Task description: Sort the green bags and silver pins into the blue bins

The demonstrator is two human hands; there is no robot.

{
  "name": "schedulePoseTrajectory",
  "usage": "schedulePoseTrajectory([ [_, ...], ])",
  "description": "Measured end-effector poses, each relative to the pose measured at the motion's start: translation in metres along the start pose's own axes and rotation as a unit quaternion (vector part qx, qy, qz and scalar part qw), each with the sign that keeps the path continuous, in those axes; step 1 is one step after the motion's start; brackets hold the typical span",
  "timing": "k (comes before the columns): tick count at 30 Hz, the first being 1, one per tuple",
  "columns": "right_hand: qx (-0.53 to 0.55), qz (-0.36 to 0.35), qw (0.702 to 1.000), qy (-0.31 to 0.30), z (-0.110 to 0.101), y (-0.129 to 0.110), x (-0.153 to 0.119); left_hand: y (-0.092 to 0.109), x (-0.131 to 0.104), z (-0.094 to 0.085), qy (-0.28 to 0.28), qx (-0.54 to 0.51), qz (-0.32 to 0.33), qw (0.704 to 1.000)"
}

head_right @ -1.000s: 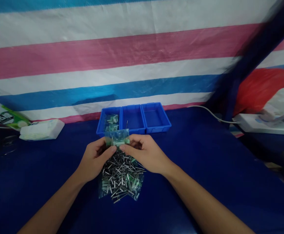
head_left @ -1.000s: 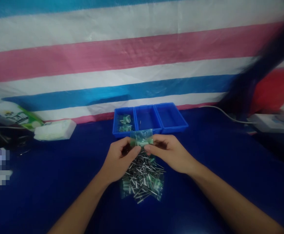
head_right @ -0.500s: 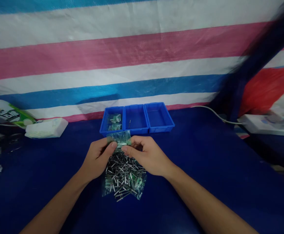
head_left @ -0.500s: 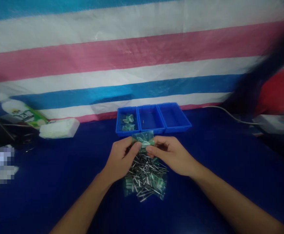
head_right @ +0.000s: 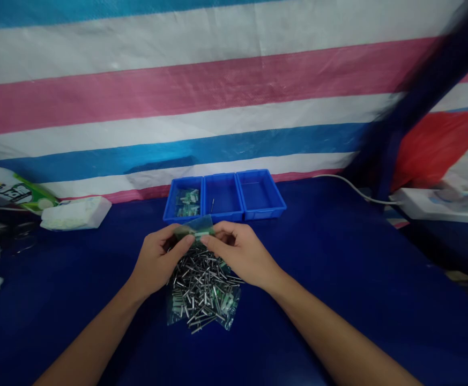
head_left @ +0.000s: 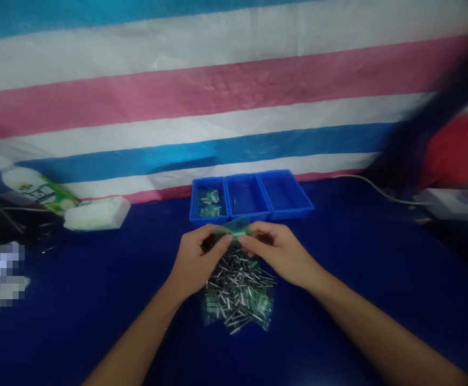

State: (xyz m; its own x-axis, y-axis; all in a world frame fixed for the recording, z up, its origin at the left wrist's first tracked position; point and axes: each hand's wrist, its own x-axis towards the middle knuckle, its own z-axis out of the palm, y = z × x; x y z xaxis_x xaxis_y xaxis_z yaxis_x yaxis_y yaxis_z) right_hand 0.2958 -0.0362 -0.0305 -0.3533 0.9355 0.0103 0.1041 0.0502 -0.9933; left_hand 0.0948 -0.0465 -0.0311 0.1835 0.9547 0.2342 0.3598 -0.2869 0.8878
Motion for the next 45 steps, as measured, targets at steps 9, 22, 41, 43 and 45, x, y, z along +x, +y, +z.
schedulePoseTrajectory([
  [9, -0.003, 0.022, 0.999, 0.045, -0.016, 0.0, 0.008, -0.015, 0.048, -0.043, 0.169, -0.008, -0.033, 0.985],
  [22, -0.035, 0.0, 0.999, 0.021, -0.019, 0.003, 0.008, -0.017, 0.101, -0.066, 0.115, 0.132, -0.077, 0.981],
  [41, -0.075, -0.015, 0.997, 0.014, -0.018, 0.003, 0.006, -0.028, 0.146, -0.073, -0.052, 0.336, 0.039, 0.94],
  [43, -0.077, -0.016, 0.997, 0.014, -0.018, 0.003, 0.006, -0.03, 0.149, -0.068, -0.067, 0.352, 0.049, 0.932],
  [45, -0.079, -0.016, 0.997, 0.016, -0.018, 0.003, 0.006, -0.029, 0.147, -0.063, -0.056, 0.374, 0.053, 0.924],
])
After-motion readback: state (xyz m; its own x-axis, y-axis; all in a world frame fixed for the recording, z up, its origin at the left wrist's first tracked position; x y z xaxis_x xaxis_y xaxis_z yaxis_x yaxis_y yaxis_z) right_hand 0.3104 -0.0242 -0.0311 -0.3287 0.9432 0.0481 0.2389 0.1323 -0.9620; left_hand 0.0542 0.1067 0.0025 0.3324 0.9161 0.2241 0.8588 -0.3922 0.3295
